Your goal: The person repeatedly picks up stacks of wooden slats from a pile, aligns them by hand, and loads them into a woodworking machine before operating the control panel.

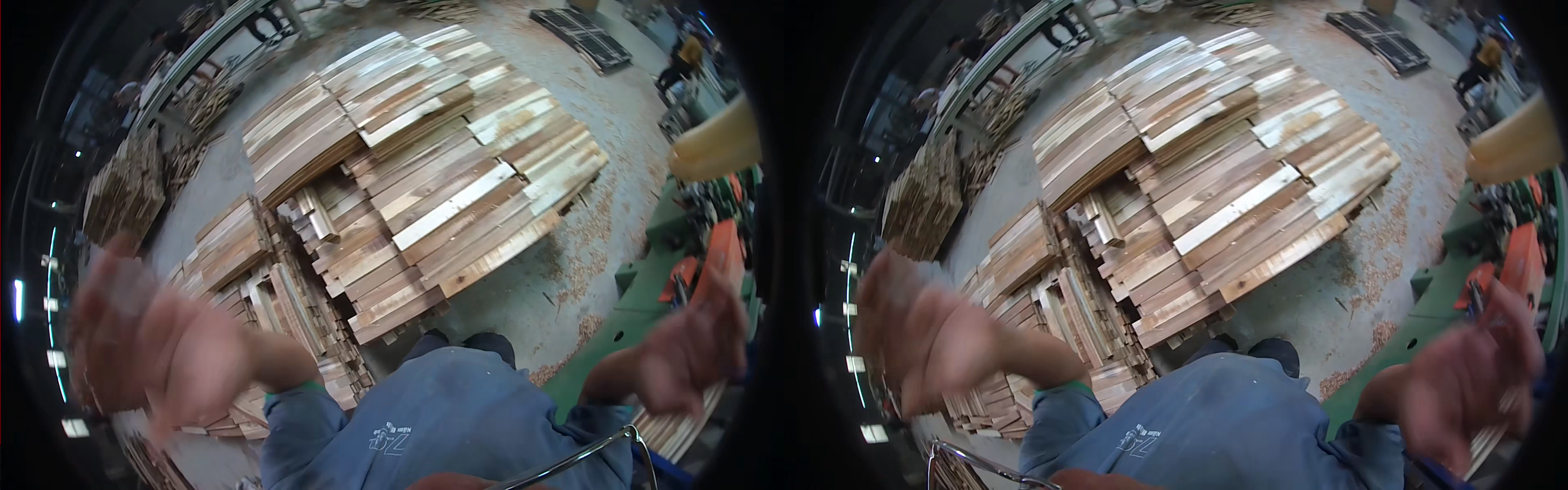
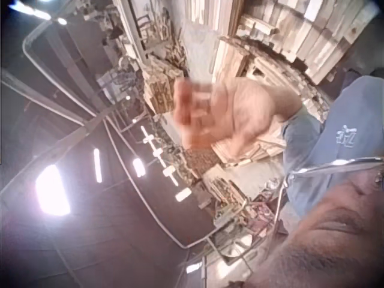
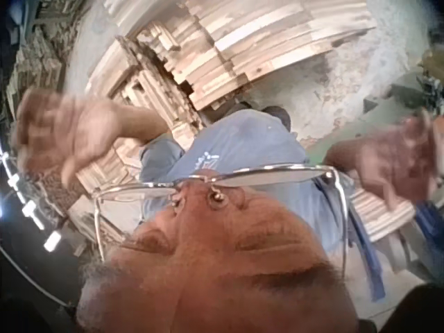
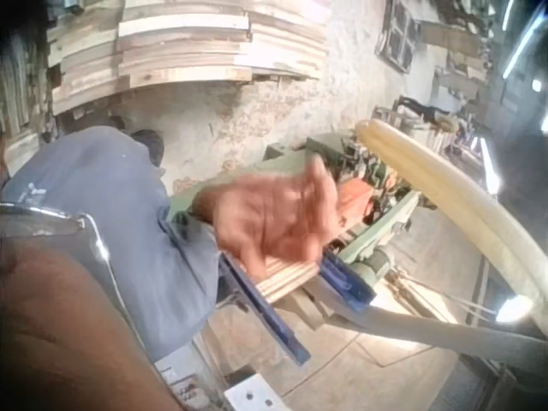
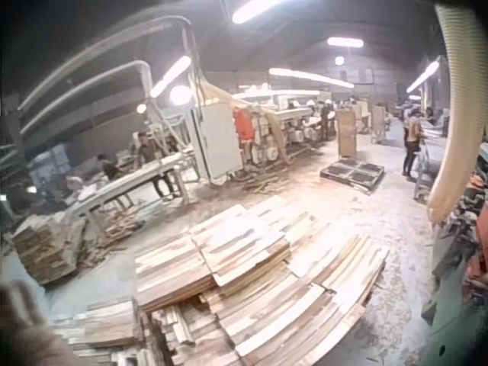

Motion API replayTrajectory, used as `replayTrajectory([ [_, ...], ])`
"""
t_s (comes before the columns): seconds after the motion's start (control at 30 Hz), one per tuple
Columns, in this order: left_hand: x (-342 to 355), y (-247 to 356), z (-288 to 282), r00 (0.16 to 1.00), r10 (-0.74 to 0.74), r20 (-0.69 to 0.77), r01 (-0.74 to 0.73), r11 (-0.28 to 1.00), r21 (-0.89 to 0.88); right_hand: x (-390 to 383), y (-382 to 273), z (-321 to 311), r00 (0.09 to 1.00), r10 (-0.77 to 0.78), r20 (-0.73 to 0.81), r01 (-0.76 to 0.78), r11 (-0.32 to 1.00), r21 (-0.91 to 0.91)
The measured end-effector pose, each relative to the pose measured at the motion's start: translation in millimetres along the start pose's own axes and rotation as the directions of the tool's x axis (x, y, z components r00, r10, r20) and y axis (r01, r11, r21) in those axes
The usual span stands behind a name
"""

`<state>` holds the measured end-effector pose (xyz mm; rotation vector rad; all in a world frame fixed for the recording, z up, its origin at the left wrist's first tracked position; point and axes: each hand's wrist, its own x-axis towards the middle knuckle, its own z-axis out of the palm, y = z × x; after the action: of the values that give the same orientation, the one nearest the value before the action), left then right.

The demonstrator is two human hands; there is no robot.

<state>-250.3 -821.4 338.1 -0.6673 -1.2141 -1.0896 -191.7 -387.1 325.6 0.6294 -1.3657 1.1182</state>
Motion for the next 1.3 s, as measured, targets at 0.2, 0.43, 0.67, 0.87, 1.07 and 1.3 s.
replayTrajectory([
  [0.2, -284.1, -180.9, -71.3, 0.172, -0.985, -0.013, 0.894, 0.151, 0.422, -244.6, 178.4, 70.1, 0.327, 0.878, 0.349, -0.848, 0.436, -0.303],
  [0.43, -460.7, -348.6, -64.5, 0.167, -0.975, 0.146, 0.57, 0.217, 0.792, -444.6, 295.5, 136.4, 0.026, 0.799, 0.6, -0.743, 0.417, -0.524],
  [0.67, -536.0, -426.0, 28.3, 0.09, -0.993, -0.078, 0.31, -0.046, 0.95, -481.9, 372.2, 146.5, 0.002, 0.805, 0.593, -0.693, 0.429, -0.579],
  [0.87, -550.2, -414.7, 12.8, 0.248, -0.963, -0.108, 0.311, -0.027, 0.95, -462.4, 372.1, 156.4, -0.035, 0.722, 0.691, -0.738, 0.448, -0.505],
  [1.07, -552.0, -420.9, 37.3, 0.151, -0.984, -0.094, 0.161, -0.069, 0.984, -462.9, 380.7, 153.1, -0.066, 0.763, 0.643, -0.734, 0.399, -0.549],
  [1.3, -549.4, -420.0, 35.7, 0.207, -0.966, -0.153, 0.173, -0.118, 0.978, -450.4, 416.7, 209.9, -0.323, 0.803, 0.501, -0.946, -0.253, -0.204],
])
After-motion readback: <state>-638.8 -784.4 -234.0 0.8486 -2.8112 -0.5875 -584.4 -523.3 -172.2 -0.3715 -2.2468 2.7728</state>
